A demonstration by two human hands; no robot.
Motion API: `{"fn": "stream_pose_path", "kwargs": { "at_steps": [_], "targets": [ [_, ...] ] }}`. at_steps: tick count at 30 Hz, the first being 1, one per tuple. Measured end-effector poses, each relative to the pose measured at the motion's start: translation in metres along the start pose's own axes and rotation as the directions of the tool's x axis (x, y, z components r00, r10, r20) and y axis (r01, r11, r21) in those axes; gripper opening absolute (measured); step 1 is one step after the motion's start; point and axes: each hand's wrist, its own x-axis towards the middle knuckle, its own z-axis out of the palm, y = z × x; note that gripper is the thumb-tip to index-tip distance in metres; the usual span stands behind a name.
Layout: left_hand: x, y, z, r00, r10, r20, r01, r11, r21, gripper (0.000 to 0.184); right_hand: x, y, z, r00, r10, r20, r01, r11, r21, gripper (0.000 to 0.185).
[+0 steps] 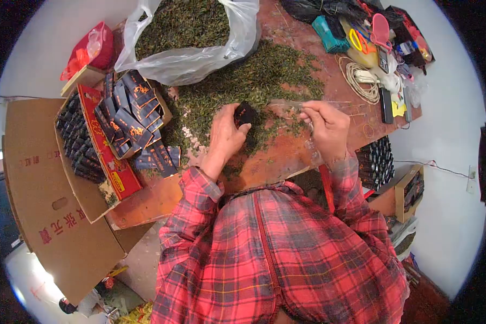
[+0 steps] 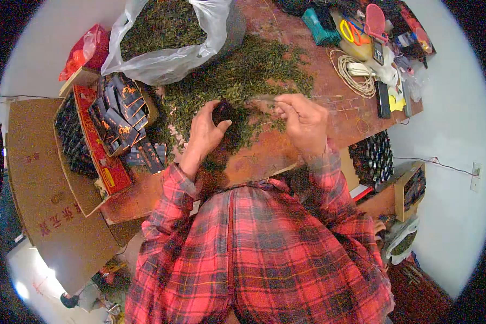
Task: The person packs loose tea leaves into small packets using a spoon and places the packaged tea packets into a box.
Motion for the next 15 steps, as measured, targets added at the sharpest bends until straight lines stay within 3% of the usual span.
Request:
{"fn": "stream_pose_path", "kwargs": {
  "at_steps": [4, 15],
  "targets": [
    [-0.001, 0.004, -0.005, 0.999, -0.037, 0.030, 0.036, 0.998, 0.046, 0.061, 0.011, -0.012, -0.002, 0.984, -0.168, 0.065, 0.175, 0.977, -0.126, 0.013],
    [-0.006, -0.008, 0.002, 0.998, -0.052, -0.033, 0.049, 0.996, -0.073, 0.057, 0.013, -0.029, -0.004, 0.931, -0.336, 0.143, 0.363, 0.894, -0.264, 0.022]
  ]
}}
